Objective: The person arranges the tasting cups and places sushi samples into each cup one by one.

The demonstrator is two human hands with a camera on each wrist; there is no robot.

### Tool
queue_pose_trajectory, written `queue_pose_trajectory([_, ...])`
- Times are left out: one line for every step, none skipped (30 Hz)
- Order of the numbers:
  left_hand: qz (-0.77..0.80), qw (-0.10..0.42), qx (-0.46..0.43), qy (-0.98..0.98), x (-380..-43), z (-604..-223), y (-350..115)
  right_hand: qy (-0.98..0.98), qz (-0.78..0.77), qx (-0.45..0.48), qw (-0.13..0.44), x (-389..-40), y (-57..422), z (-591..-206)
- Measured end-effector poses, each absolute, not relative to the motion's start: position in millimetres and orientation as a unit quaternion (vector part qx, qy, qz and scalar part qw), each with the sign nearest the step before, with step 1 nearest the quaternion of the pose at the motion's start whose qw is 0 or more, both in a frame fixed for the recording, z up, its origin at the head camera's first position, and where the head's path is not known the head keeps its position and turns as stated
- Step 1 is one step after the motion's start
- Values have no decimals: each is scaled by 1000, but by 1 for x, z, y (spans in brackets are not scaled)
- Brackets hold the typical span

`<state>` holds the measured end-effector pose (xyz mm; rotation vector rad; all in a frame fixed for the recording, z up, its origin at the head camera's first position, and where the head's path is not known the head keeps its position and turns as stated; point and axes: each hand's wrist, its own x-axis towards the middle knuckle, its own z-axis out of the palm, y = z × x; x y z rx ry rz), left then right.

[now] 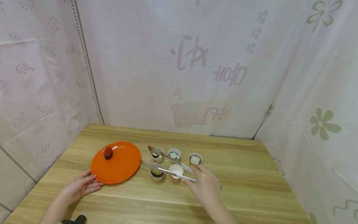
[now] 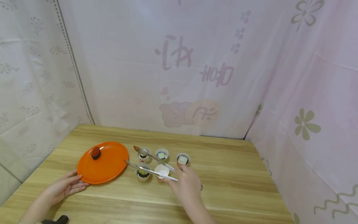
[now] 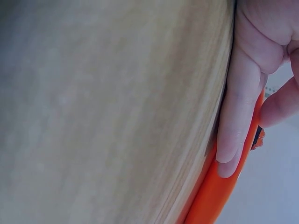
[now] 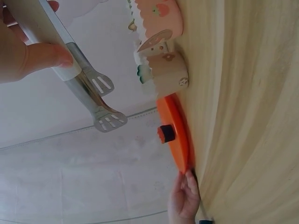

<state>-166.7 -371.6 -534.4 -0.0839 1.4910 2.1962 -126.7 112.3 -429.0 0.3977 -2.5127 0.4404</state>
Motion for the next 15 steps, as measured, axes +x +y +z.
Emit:
queue_pose_trajectory([803,242,-30,544,-167,-534,-372,-937,163,146,274,-128,111,-428])
queue_pose_trajectory([803,243,-32,544,-167,-535,-372,-938,162,143,271,-128,109,-427])
queue_pose_trajectory([802,244,-31,543,-167,-535,-372,-939,161,142,268,-129,108,-426])
queue_pose_trajectory([802,246,-33,543,-167,-535,-373,-940,161,142,265,-131,106,-425])
queue_pose_trajectory([802,246,-34,543,-167,-536,-373,-941,161,142,264,-132,105,-424])
queue_pose_trajectory([802,247,-35,542,-167,-536,-373,-941,162,142,262,-133,103,-423])
queue_pose_trajectory([802,246,-36,543,-167,-536,-373,-940,164,142,261,-134,102,-422])
queue_pose_trajectory([802,246,-38,543,-167,-537,-373,-941,163,142,262,-135,100,-422])
queue_pose_trajectory([802,245,-37,544,-167,-537,-374,-940,162,142,263,-137,99,-421])
queue_pose_trajectory([801,244,-38,545,-167,-537,-374,-940,160,142,265,-137,97,-421])
queue_pose_trajectory([801,243,-37,546,-167,-537,-374,-940,159,141,267,-138,96,-420])
queue_pose_trajectory([800,243,-35,548,-167,-537,-374,-940,159,139,267,-139,94,-420])
queue_pose_trajectory([799,244,-35,549,-167,-537,-374,-941,160,137,266,-139,92,-419])
queue_pose_trajectory([799,244,-34,549,-167,-536,-373,-942,161,134,264,-140,90,-418])
queue_pose_trajectory([798,246,-30,549,-167,-536,-373,-943,164,131,259,-140,88,-416])
